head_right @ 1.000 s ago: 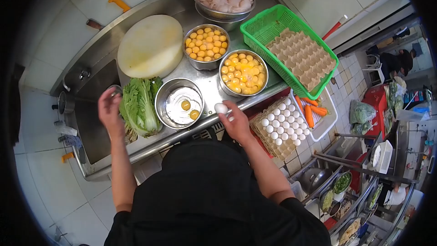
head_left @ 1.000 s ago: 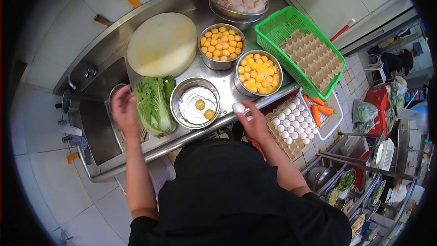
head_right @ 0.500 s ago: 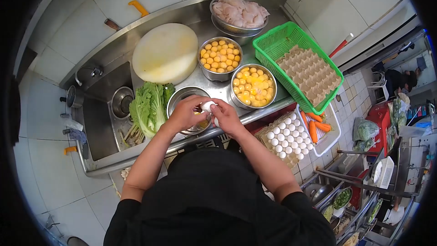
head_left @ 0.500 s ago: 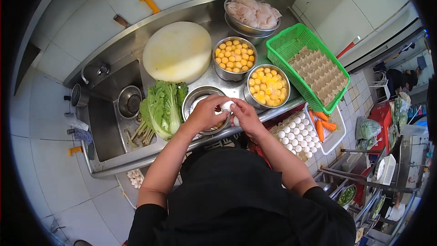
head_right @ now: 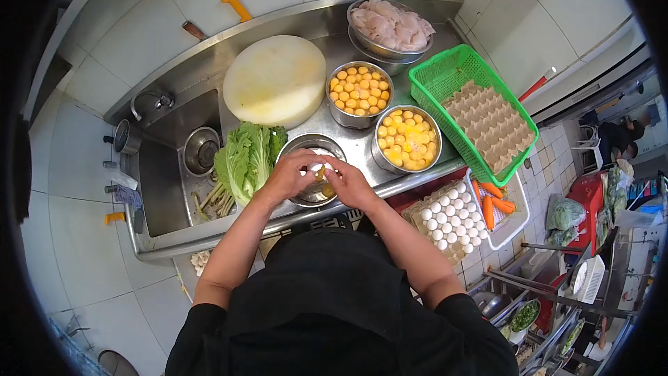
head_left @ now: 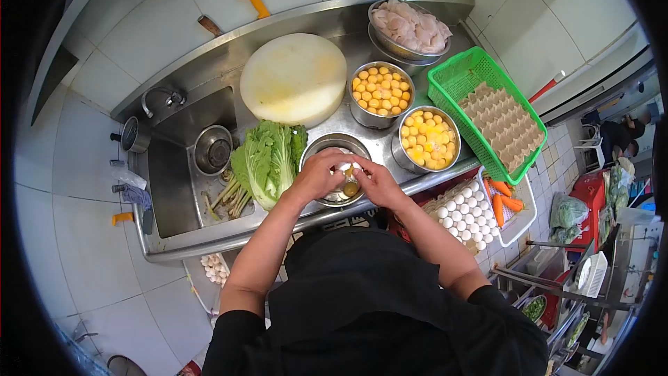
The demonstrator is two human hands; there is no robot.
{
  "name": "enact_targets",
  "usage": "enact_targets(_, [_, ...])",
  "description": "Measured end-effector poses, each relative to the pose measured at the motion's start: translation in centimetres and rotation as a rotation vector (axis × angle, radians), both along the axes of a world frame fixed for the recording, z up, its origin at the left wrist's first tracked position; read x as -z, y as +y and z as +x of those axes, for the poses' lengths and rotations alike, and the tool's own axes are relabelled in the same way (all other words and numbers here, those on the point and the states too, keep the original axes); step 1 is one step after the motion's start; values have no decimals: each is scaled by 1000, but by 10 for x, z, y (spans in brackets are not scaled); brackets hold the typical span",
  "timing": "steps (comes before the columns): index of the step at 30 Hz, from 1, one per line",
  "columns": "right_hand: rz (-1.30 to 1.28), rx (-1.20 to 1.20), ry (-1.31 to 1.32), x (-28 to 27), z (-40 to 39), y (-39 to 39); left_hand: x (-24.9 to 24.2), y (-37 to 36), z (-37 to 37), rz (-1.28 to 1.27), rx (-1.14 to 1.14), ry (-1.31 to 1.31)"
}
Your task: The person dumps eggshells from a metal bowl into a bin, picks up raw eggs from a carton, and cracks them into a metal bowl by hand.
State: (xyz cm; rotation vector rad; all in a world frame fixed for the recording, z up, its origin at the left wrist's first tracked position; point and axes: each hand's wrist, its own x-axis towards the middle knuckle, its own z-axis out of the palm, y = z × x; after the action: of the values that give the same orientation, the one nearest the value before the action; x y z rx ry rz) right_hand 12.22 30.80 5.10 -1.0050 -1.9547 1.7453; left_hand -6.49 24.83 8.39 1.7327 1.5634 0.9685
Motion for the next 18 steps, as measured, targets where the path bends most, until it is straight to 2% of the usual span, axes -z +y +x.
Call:
enact_targets(2, [300,36,-15,5,1,-2,5,-2,-2,-31,6,-3])
enact_targets(3, [300,37,-17,3,0,-2,8,-2,-1,1,11,7])
enact_targets(5, [504,36,-147,-1,-1,0,12,-4,5,35,19,15])
enact_targets(6, [506,38,-148,-11,-2,-1,12,-4,11,58,0,15])
enact_targets(8, [298,29,-255,-33,-3,-3,14,-4,15,73,-20,59])
enact_targets(9, [296,34,-258,-29,-2,-2,18,-3,17,73,-15,57])
enact_targets(11, [-202,264,20,-18,6,3,33,2,20,-213,-211,-451])
enact_targets(12, [-453,292,136,-19,19,9,50,5,14,-132,-250,-532])
enact_targets(13, [-451,296,134,-16,30,11,45,5,12,-278,-369,-925])
enact_targets(15, [-558,410,285,-8,48,7,44,3,-1,-310,-405,-1288])
enact_targets(16, [-400,400,189,-5,55,5,42,0,-5,-314,-405,-1290])
enact_targets(17, [-402,402,187,-2,61,3,40,-3,-10,-318,-371,-1386])
enact_targets(18, [-50,359,38,-7,64,-2,37,-5,-11,-324,-337,-1482])
